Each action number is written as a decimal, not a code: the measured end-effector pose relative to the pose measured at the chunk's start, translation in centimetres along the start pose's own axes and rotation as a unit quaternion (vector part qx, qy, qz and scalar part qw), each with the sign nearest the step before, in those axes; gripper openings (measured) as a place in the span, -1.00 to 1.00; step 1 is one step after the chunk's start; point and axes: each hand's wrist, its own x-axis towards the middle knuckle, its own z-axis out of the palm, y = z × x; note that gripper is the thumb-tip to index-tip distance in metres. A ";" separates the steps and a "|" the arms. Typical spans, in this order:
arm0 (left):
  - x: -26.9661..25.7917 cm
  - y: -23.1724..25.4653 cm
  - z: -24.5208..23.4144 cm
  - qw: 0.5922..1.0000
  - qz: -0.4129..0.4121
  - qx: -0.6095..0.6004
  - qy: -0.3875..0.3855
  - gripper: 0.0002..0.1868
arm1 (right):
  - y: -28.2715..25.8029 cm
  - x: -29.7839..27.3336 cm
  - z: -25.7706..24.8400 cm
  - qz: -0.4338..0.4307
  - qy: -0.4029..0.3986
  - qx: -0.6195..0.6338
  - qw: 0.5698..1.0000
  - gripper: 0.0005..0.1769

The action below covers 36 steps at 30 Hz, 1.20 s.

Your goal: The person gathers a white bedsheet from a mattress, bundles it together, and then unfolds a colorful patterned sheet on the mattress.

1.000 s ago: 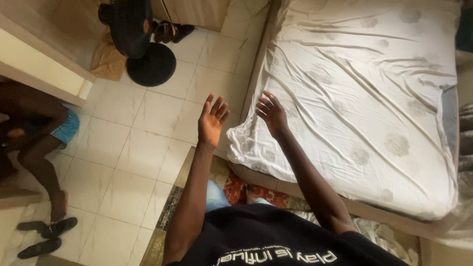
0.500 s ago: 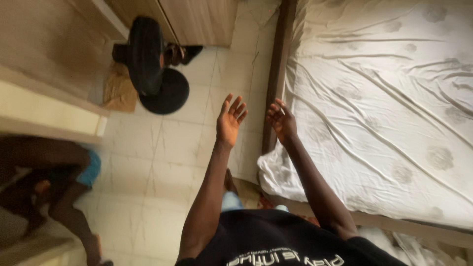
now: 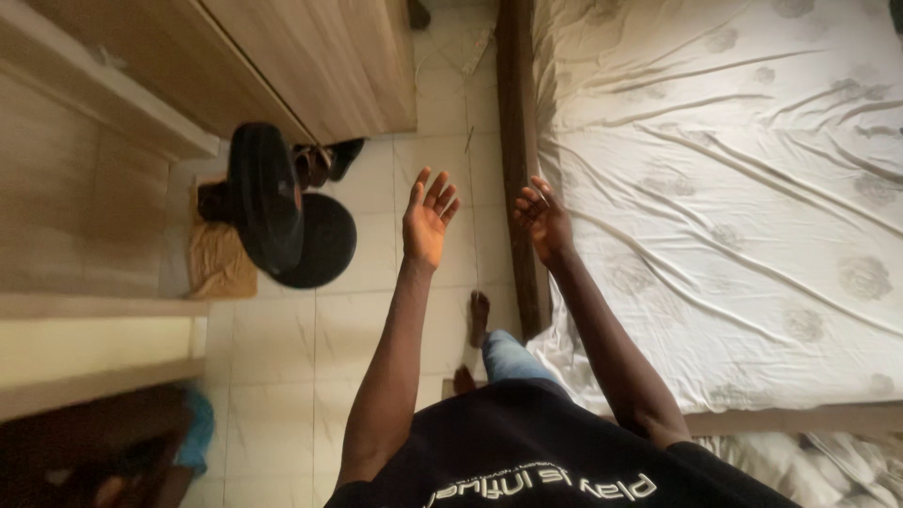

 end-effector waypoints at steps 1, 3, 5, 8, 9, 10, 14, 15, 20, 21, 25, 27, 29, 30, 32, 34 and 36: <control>1.7 0.1 0.1 1.000 -0.010 0.004 -0.008 -0.39 | -0.6 1.4 0.0 -0.007 0.018 -0.016 1.000 -0.44; 5.7 -0.1 0.2 0.999 -0.021 0.007 -0.023 -0.39 | -1.5 4.9 -0.1 -0.012 0.027 -0.011 1.000 -0.45; 9.5 -0.4 0.0 0.999 -0.022 0.036 -0.028 -0.40 | -2.3 8.7 -0.5 -0.012 0.037 -0.006 0.999 -0.46; 16.5 -1.2 0.4 0.998 -0.023 0.007 -0.055 -0.42 | -3.7 15.2 -1.3 -0.050 0.011 0.012 0.999 -0.47; 19.6 -1.0 0.9 0.997 -0.021 0.006 -0.068 -0.42 | -4.1 17.1 -1.3 -0.034 0.031 0.008 0.999 -0.47; 22.1 -0.8 1.2 0.998 -0.029 0.008 -0.064 -0.43 | -4.9 19.5 -1.1 -0.019 0.052 0.003 0.998 -0.47; 27.5 -1.4 1.5 0.997 -0.027 -0.013 -0.069 -0.46 | -6.5 24.2 -1.7 -0.067 0.017 0.022 0.997 -0.50; 29.2 -1.7 2.2 0.996 -0.031 -0.015 -0.078 -0.46 | -7.5 25.9 -1.2 -0.062 0.027 0.021 0.998 -0.50; 38.0 -1.3 4.4 0.994 -0.077 -0.018 -0.077 -0.44 | -11.2 32.2 0.6 -0.062 0.069 -0.008 0.996 -0.51; 39.4 -1.3 4.5 0.993 -0.085 -0.018 -0.076 -0.44 | -11.8 33.9 0.7 -0.070 0.067 -0.011 0.995 -0.50; 48.2 -1.2 6.0 0.990 -0.103 -0.008 -0.100 -0.44 | -13.4 39.9 1.2 -0.082 0.093 -0.005 0.992 -0.48; 51.6 -1.2 6.0 0.986 -0.126 -0.013 -0.113 -0.44 | -14.7 43.3 1.5 -0.105 0.097 -0.001 0.990 -0.47; 57.2 -1.2 6.9 0.983 -0.128 -0.035 -0.123 -0.44 | -15.3 46.1 1.8 -0.136 0.102 -0.002 0.985 -0.46; 59.4 -1.4 7.5 0.981 -0.136 -0.036 -0.134 -0.44 | -15.1 47.1 2.3 -0.130 0.109 0.019 0.985 -0.46; 63.5 -0.7 8.1 0.979 -0.164 -0.022 -0.115 -0.43 | -17.3 51.8 3.8 -0.134 0.104 0.040 0.985 -0.45; 67.8 -0.7 8.8 0.978 -0.166 -0.020 -0.124 -0.44 | -17.3 52.6 4.2 -0.132 0.146 0.035 0.980 -0.43; 69.2 -0.8 8.4 0.975 -0.178 -0.019 -0.129 -0.44 | -17.1 53.8 4.6 -0.136 0.155 0.048 0.977 -0.44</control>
